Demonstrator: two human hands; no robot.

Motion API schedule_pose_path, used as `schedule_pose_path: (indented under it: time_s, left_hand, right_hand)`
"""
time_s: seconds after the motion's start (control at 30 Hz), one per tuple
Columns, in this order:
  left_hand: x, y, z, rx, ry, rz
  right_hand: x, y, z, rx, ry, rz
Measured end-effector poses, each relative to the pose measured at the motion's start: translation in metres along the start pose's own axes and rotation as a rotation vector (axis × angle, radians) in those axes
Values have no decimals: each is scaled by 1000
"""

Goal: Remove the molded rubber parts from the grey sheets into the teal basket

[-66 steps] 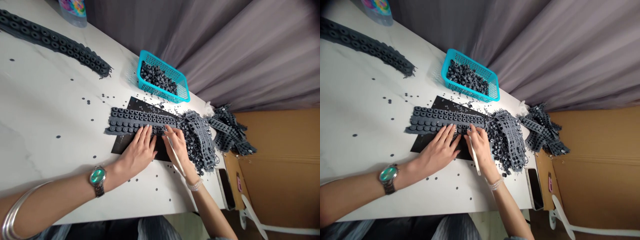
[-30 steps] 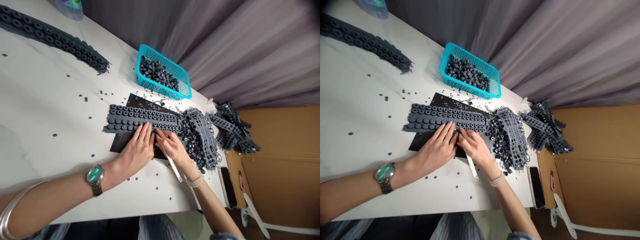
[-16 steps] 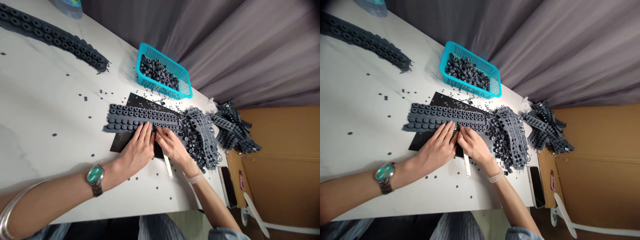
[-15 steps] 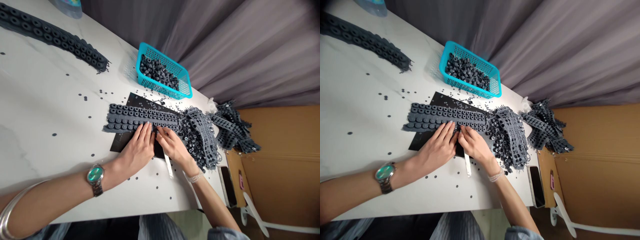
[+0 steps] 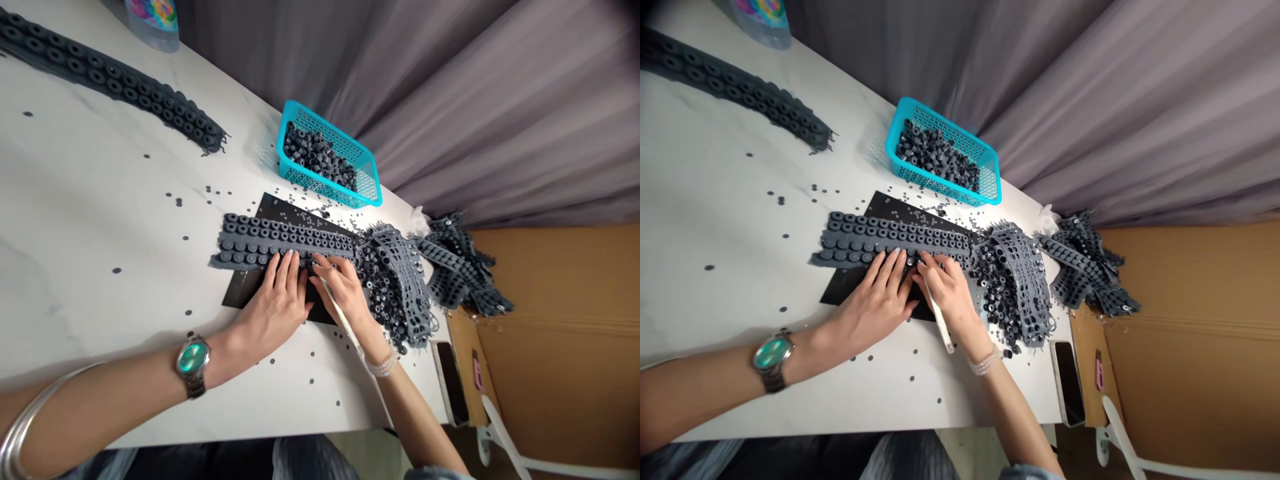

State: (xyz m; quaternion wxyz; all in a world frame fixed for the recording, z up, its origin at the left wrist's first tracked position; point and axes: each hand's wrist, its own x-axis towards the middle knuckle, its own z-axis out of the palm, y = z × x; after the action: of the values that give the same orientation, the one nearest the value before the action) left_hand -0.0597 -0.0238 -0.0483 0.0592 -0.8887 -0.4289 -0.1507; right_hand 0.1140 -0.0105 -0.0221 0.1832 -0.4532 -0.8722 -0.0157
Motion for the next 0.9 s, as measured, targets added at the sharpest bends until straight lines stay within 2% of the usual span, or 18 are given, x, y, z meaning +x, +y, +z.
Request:
schedule_pose_path:
  time_s: [0.27, 0.4, 0.6, 0.9]
  left_hand:
    - [-2, 1, 1, 45, 15, 39]
    - [-2, 1, 0, 60, 3, 40]
    - [-1, 1, 1, 20, -4, 31]
    - [-2, 2, 1, 57, -14, 36]
  right_hand:
    - [10, -5, 3, -32, -109, -42]
    - [11, -2, 5, -16, -112, -39]
    - [10, 1, 3, 51, -35, -34]
    - [14, 1, 1, 10, -124, -79]
